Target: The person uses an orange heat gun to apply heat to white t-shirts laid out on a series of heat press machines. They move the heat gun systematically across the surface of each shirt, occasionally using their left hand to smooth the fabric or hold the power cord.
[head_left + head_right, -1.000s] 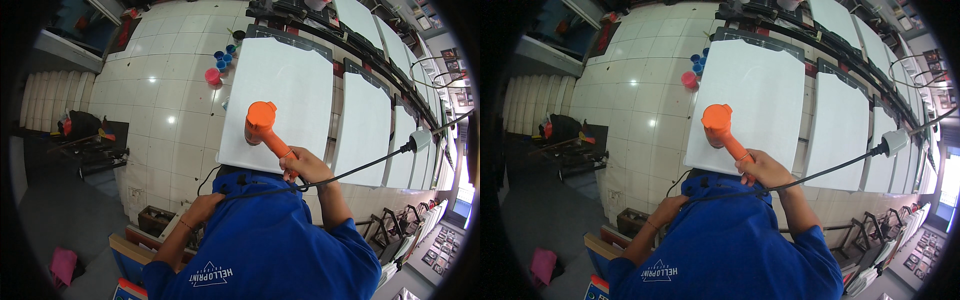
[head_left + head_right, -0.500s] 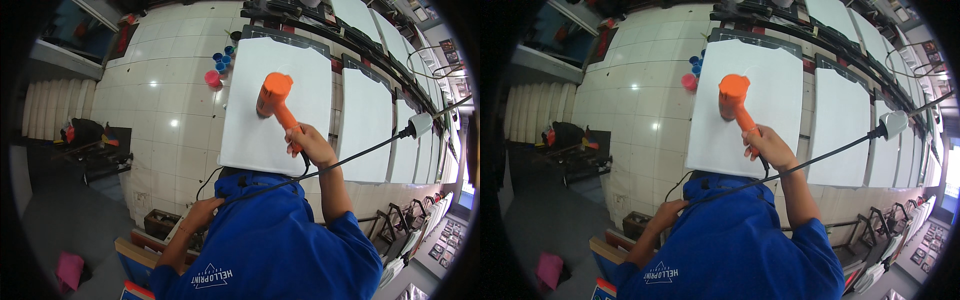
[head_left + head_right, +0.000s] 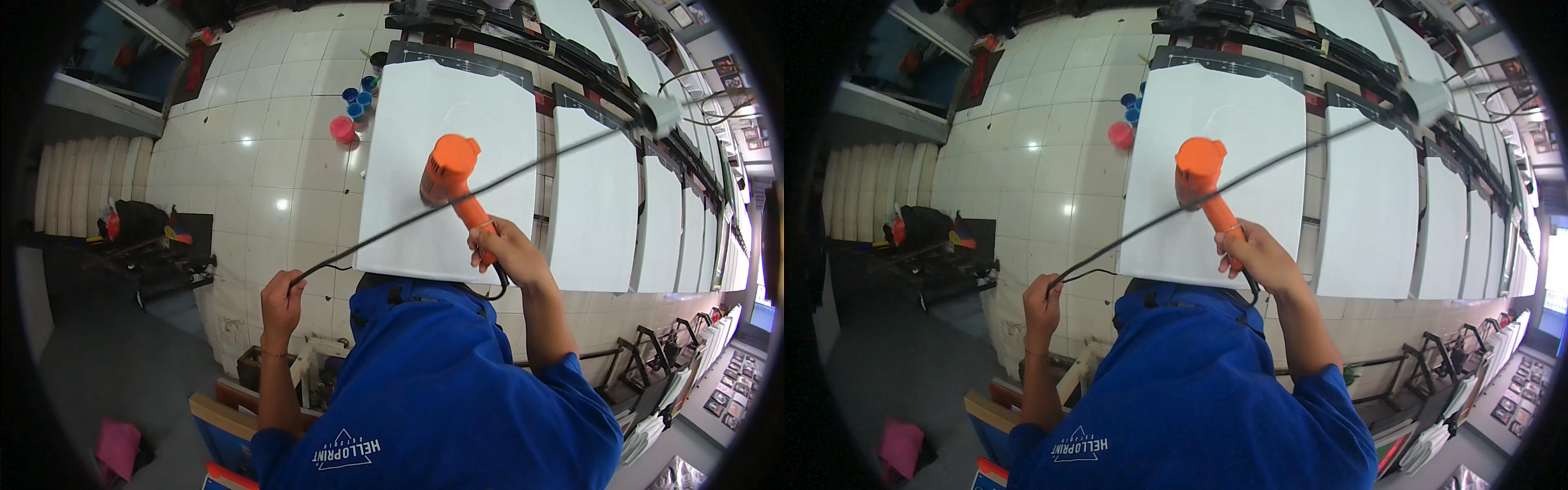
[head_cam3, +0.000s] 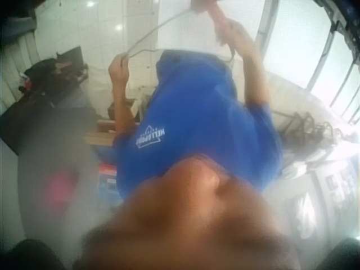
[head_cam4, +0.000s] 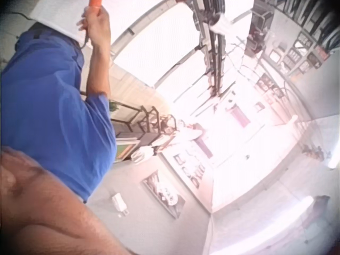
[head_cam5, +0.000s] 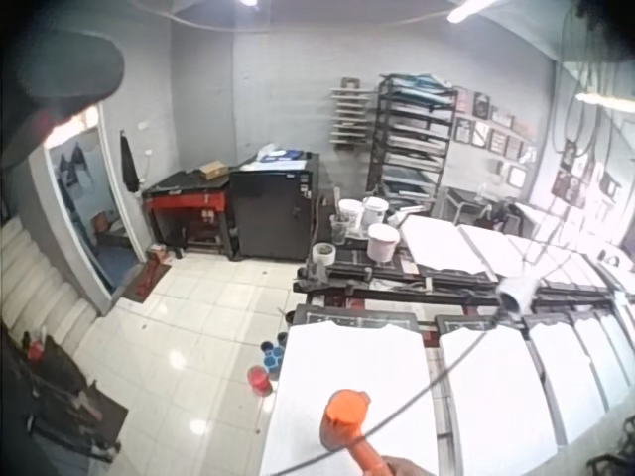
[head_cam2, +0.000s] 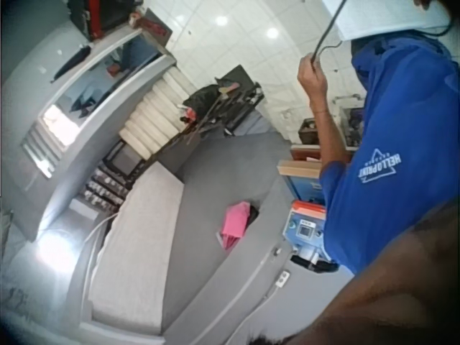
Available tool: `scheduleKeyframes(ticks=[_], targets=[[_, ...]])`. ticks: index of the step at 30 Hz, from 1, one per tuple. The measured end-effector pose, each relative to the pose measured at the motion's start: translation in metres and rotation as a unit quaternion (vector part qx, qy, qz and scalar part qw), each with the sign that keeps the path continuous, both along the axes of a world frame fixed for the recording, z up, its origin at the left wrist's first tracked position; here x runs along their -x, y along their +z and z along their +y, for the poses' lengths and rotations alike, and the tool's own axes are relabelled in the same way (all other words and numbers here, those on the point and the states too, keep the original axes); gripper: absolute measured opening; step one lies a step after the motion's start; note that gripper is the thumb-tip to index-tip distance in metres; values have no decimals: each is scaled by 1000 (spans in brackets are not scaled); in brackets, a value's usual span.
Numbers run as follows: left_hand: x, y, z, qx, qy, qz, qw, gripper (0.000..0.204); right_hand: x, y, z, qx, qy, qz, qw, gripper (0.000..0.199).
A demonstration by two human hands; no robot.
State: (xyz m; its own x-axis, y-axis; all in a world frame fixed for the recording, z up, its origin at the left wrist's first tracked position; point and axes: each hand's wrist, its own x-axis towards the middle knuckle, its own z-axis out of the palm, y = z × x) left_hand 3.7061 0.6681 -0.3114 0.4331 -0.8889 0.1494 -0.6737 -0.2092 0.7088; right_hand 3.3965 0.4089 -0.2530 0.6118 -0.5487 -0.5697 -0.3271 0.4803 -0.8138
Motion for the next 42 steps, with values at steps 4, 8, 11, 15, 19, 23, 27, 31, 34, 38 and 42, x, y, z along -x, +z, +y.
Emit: scheduleKeyframes(ticks=[4, 8, 11, 15, 19, 23, 27, 31, 34, 38, 42], targets=[[-4, -17, -30, 34, 47, 6, 998, 17, -5, -5, -4, 20, -38, -4, 999, 31], [-5, -30, -70, -12, 118, 68, 991, 25, 17, 5, 14, -42, 7, 26, 999, 29], [-2, -42, -101, -10, 110, 112, 988, 26, 33, 11, 21, -75, 39, 42, 996, 28], [-2, -75, -133, 9, 97, 121, 988, 25, 22, 14, 16, -31, 21, 54, 998, 28], [-5, -90, -154, -9, 82, 140, 987, 33, 2, 3, -9, 22, -20, 19, 999, 31], [-6, -95, -167, -72, 72, 145, 984, 35, -16, -4, -31, 60, -59, 8, 996, 32], [-16, -109, -179, -17, 75, 130, 988, 38, -18, -3, -29, 47, -64, 18, 997, 32], [-17, -103, -199, -52, 70, 128, 988, 38, 5, 7, 3, 9, -47, 48, 998, 31], [-22, -121, -214, -38, 45, 98, 993, 35, 22, 20, 30, -43, -45, 59, 996, 29], [-16, -136, -235, -3, 22, 64, 998, 31, 29, 18, 49, -58, -55, 55, 995, 28], [-4, -141, -252, 3, 5, 56, 998, 29, 19, 10, 41, -36, -80, 50, 995, 28]])
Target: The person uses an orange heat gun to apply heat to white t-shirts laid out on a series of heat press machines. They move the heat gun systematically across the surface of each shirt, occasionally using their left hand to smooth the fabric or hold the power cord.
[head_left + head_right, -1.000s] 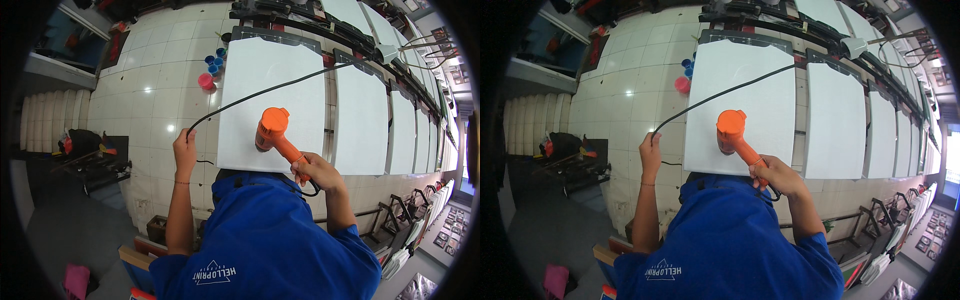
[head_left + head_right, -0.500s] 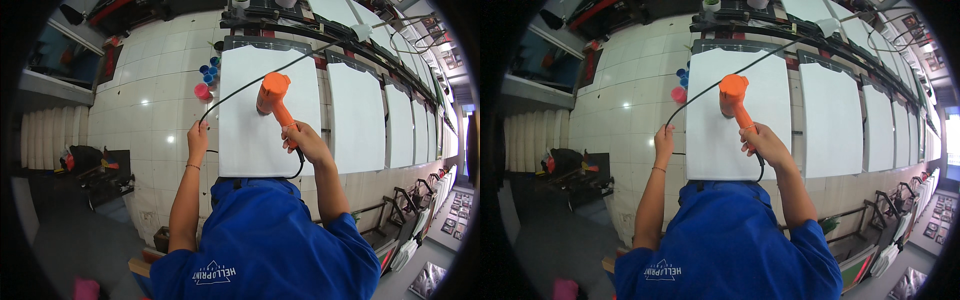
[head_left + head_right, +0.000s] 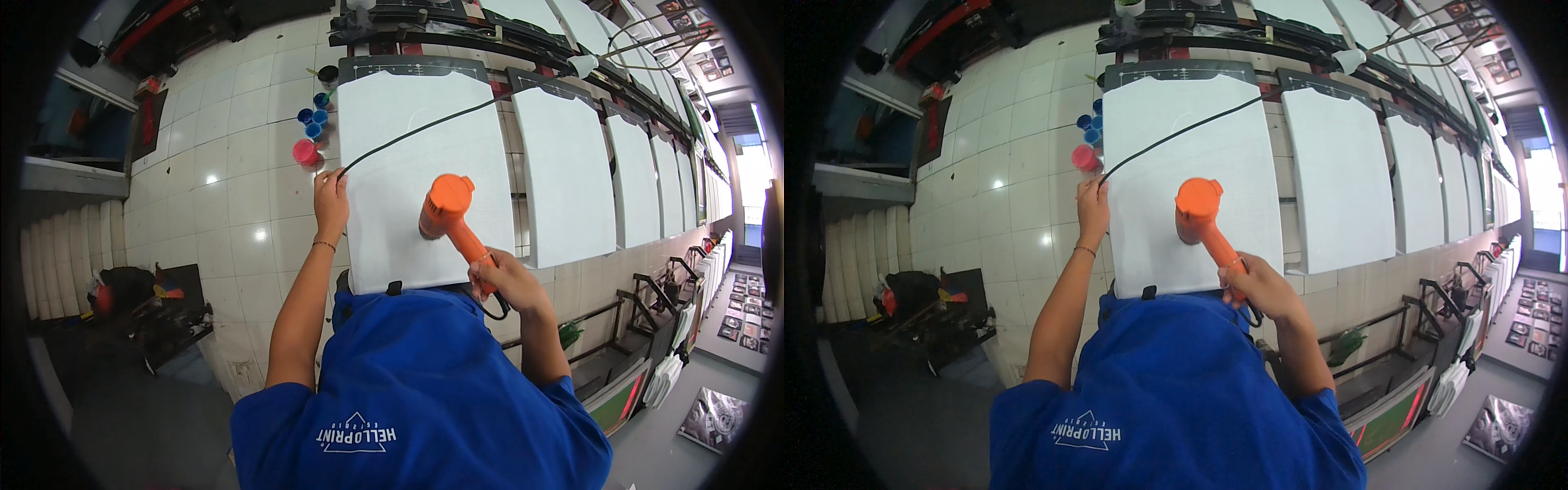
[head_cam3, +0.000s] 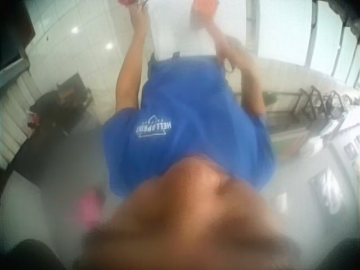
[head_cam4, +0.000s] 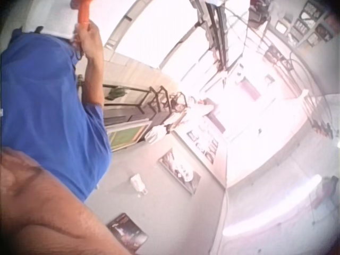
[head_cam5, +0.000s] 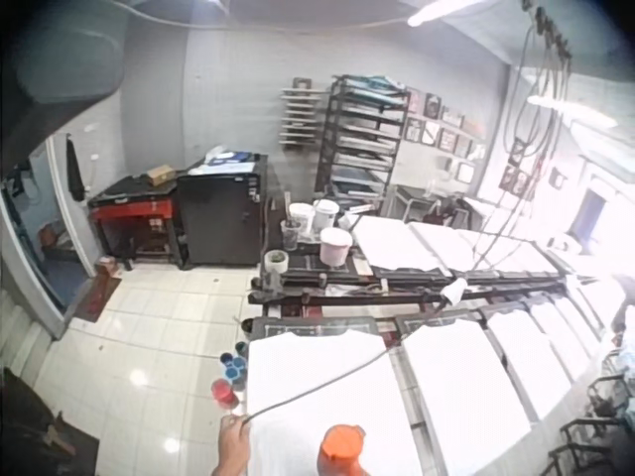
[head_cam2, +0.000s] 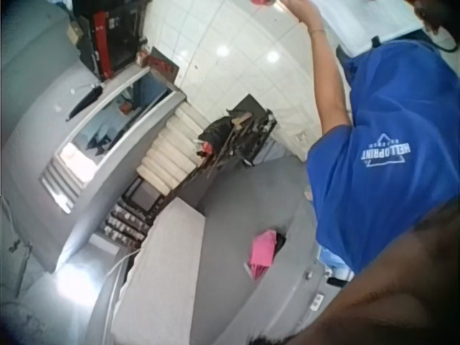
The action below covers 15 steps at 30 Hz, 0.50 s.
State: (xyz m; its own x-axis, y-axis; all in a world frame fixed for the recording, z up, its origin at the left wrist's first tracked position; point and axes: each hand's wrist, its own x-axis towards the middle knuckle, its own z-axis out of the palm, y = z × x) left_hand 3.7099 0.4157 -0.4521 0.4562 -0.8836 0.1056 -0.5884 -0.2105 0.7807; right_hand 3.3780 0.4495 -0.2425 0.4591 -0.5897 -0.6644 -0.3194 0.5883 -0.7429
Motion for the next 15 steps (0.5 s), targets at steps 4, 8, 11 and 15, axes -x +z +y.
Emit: scheduleKeyframes(ticks=[4, 8, 11, 15], targets=[[-1, -12, -21, 41, -4, -26, 999, 25, -27, 0, -32, 37, -35, -3, 999, 28], [1, -12, -40, 32, -7, -42, 999, 25, -44, -10, -66, 71, -53, -12, 996, 30], [7, -8, -48, 7, -9, -44, 999, 27, -50, -11, -80, 85, -67, -1, 994, 30], [11, -13, -51, 10, -6, -80, 997, 32, -44, -12, -74, 68, -76, -2, 995, 30]])
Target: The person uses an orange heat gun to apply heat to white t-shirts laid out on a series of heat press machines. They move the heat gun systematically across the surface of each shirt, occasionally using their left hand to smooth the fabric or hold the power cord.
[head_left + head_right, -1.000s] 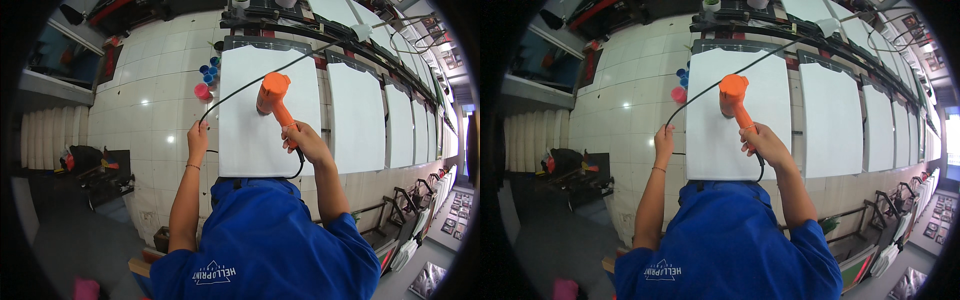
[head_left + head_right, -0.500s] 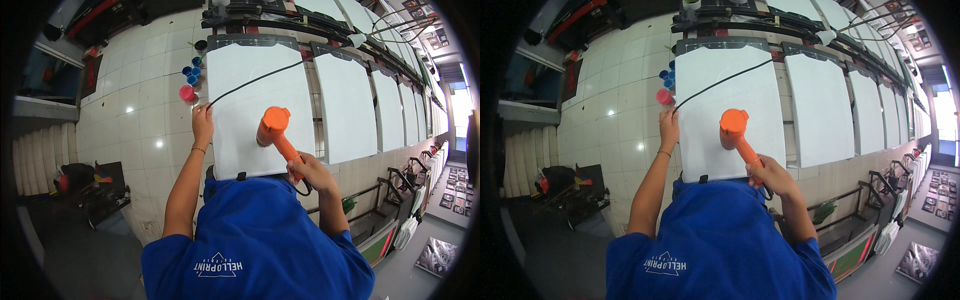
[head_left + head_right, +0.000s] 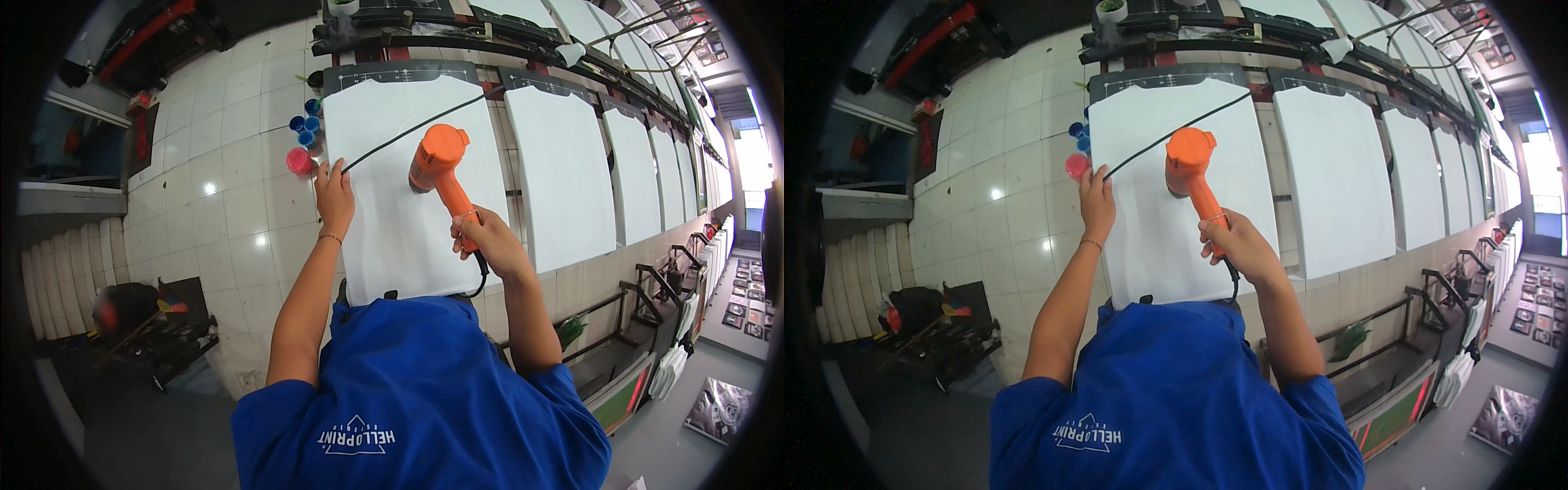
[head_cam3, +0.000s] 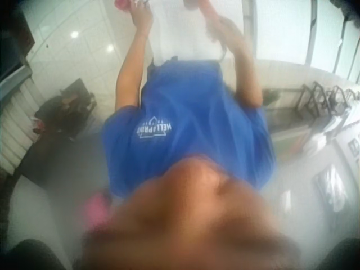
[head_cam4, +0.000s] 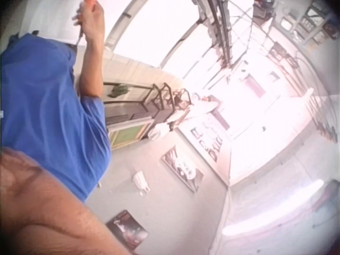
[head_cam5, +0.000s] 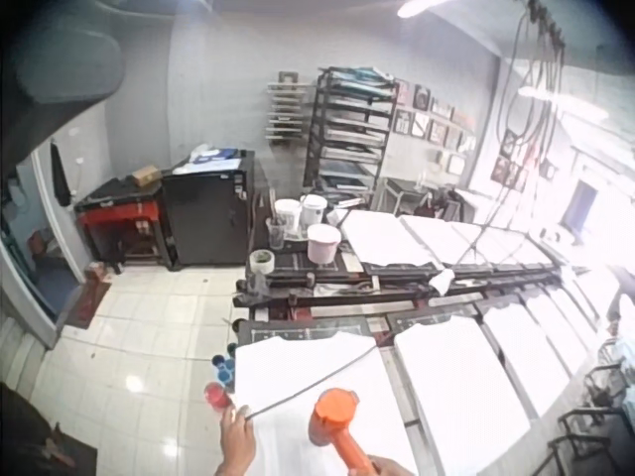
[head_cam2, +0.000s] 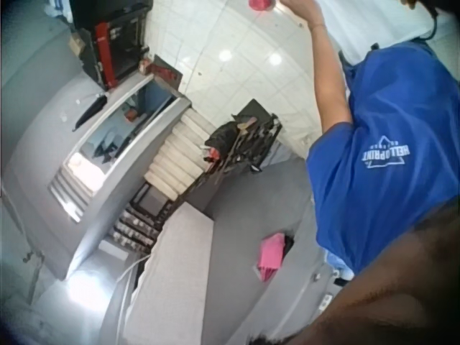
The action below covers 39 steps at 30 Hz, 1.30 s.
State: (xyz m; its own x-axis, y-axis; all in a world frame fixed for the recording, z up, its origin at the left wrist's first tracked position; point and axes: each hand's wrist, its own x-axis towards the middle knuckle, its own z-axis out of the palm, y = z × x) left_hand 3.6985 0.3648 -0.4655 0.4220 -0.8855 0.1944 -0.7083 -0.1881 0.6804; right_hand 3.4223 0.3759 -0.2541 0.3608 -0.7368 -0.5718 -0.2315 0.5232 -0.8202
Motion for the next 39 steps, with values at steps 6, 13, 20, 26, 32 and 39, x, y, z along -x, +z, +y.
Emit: scheduleKeyframes(ticks=[6, 13, 20, 26, 32, 39], targets=[[10, 3, 8, -3, -7, -91, 996, 51, 34, 13, 48, -75, 21, -1, 997, 27], [40, 8, 53, -49, -81, -151, 984, 69, 52, 21, 78, -108, 17, 7, 994, 26], [66, 19, 102, -125, -204, -155, 958, 71, 29, 10, 30, -20, -3, 2, 1000, 27], [65, 29, 108, -104, -250, -157, 950, 71, 14, 8, -9, 33, -27, 7, 999, 31], [57, 19, 51, -89, -222, -200, 950, 70, 18, 5, -9, 11, -33, 4, 999, 32], [67, 23, 59, -117, -264, -185, 939, 68, 47, 17, 48, -69, -12, 11, 997, 27]])
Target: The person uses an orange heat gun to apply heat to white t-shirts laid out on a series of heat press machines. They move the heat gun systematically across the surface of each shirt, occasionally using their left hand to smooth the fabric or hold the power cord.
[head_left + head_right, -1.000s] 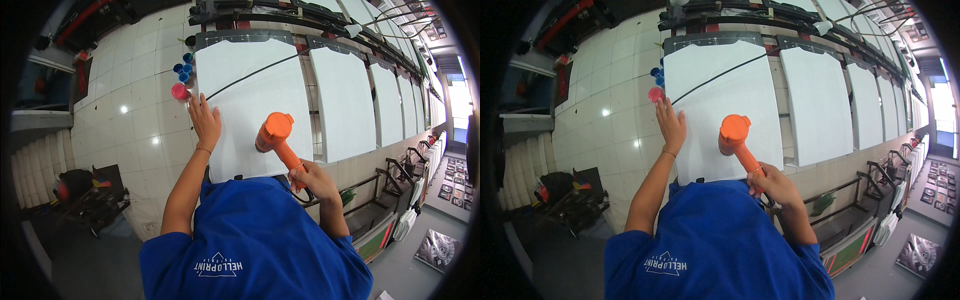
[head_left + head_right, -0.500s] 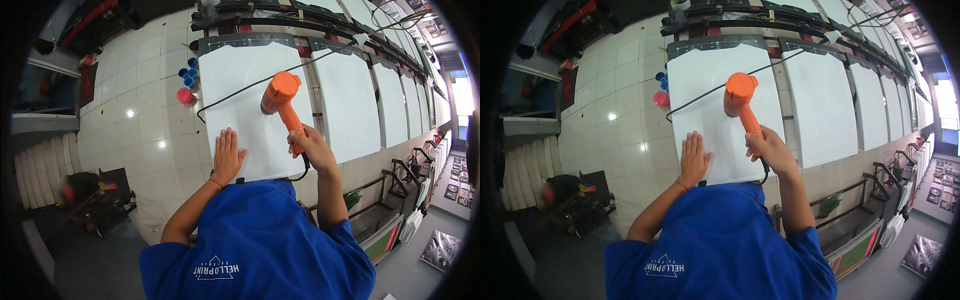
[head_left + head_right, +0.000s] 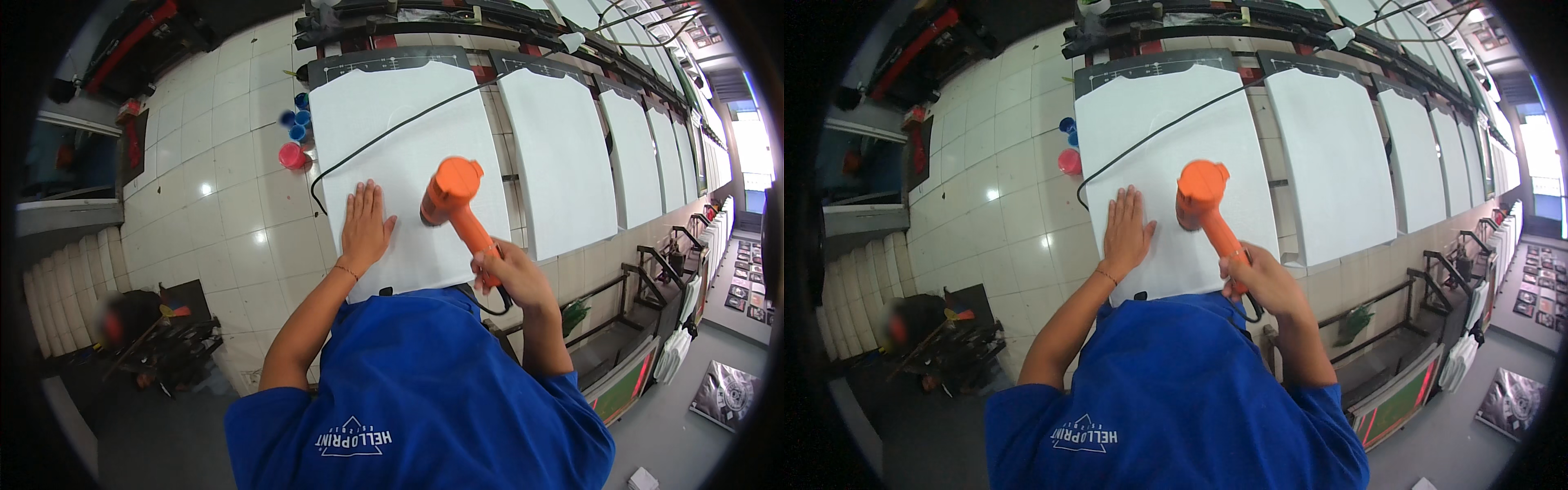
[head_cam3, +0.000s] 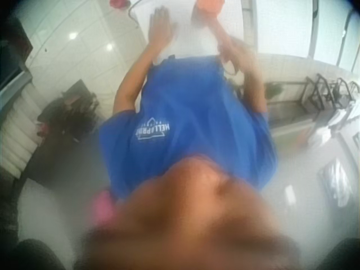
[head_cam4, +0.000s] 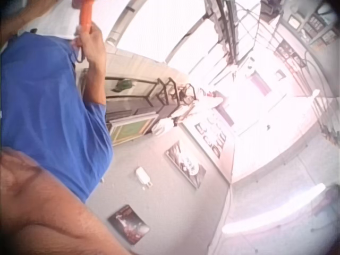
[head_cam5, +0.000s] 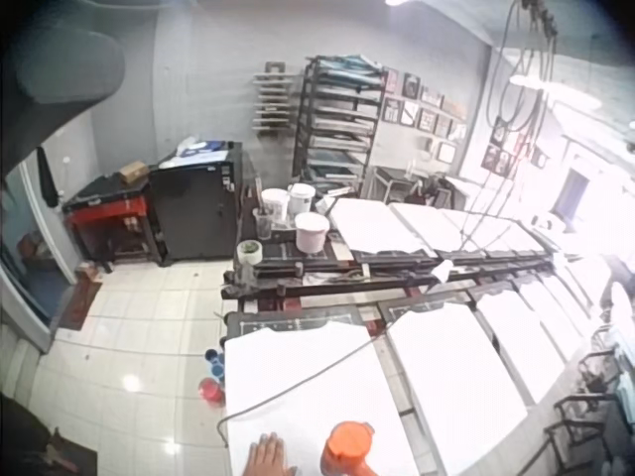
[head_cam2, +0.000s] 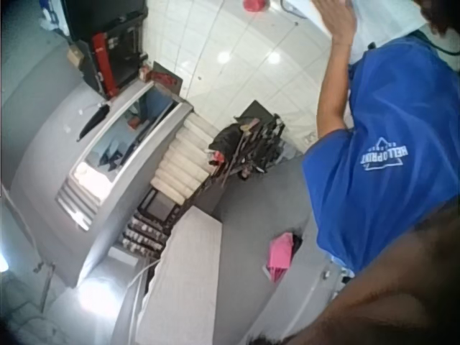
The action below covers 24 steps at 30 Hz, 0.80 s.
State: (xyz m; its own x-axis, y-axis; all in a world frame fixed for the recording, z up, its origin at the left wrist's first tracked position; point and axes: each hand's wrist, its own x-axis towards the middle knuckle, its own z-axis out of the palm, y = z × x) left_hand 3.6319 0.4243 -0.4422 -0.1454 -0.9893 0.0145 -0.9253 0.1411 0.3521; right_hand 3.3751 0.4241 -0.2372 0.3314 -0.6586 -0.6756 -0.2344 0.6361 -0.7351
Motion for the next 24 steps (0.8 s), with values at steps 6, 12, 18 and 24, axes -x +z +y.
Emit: scheduleKeyframes(ticks=[6, 12, 18, 24], targets=[[6, 7, 48, -33, -84, 59, 994, 69, 19, 8, 24, -41, 5, 3, 999, 26], [-1, 4, 13, 3, -66, 34, 997, 69, 2, -1, -12, 28, -17, -3, 999, 30], [-1, -2, -20, 33, -16, 24, 999, 67, -19, -12, -46, 82, -44, -11, 996, 32], [1, 5, 26, -20, -69, 20, 997, 67, -5, -4, -18, 22, -22, 1, 1000, 28]])
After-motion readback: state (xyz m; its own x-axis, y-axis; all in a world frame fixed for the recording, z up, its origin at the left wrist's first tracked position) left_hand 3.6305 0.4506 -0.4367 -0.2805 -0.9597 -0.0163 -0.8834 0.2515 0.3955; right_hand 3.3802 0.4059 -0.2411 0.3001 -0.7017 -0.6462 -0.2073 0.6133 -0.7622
